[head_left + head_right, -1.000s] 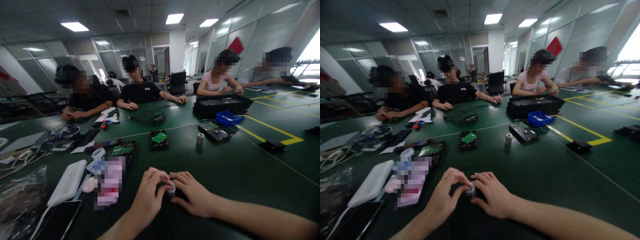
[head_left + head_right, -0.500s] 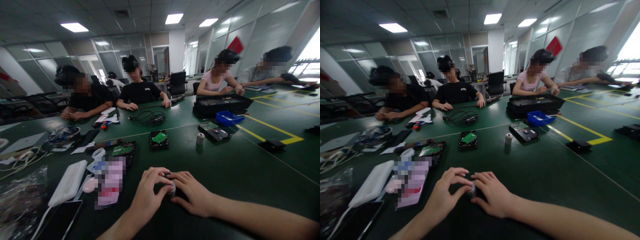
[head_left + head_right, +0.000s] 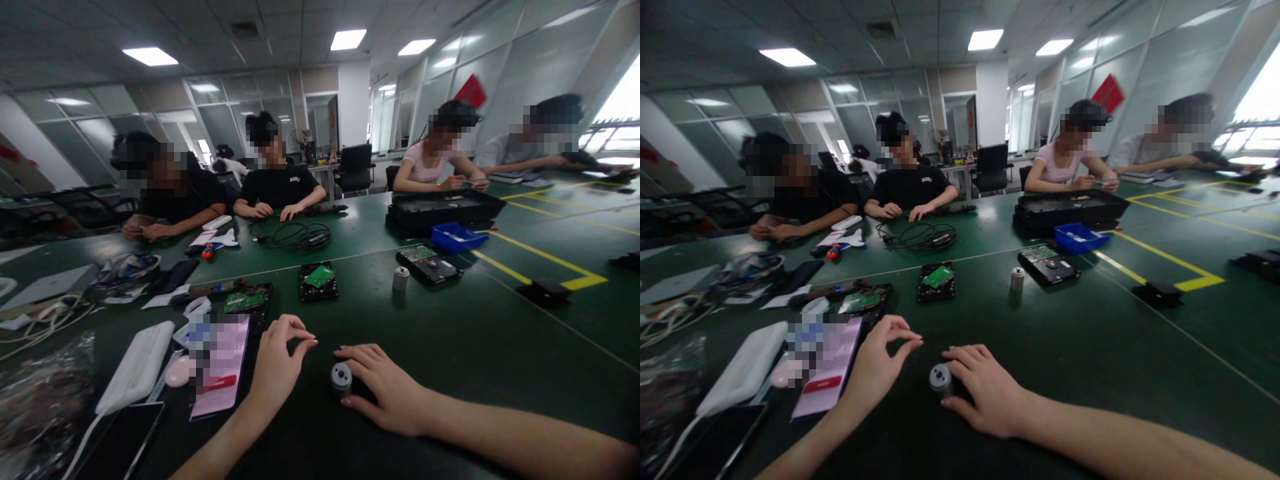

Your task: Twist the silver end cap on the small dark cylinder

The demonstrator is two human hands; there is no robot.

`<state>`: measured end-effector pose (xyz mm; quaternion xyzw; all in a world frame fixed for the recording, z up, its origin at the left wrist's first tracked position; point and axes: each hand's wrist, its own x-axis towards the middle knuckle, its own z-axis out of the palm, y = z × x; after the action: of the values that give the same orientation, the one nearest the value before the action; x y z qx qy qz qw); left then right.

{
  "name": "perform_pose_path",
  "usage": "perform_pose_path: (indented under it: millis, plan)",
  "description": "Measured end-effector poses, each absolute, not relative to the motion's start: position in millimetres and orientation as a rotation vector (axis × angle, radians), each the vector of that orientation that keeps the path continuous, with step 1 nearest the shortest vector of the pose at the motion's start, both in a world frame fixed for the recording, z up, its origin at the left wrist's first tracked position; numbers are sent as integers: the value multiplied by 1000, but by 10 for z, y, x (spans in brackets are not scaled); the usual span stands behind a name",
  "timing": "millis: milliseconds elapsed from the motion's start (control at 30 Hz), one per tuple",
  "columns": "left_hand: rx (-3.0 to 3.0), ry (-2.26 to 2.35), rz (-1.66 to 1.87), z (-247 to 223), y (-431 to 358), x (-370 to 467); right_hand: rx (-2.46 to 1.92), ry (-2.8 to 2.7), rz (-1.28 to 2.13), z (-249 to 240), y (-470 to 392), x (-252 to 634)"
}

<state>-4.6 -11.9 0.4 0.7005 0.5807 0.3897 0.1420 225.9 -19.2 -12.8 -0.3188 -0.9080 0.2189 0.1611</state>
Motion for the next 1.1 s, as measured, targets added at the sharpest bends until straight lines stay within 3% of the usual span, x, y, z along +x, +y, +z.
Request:
perform_pose_path:
  millis: [133,433,700,1100]
  plan:
    - [2139,1774,915,-182,-6,-121,-904,-2589,621,-142,-191,2261]
    - [2026,1813,983,-329,-63,-113,-906,-2590,619,-135,-189,2262]
    - [1874,1429,1288,-57,-245,57,-888,-2578,618,-166,-197,2264]
    - [1937,1223,1193,19,-404,209,-872,-2575,600,-198,-191,2260]
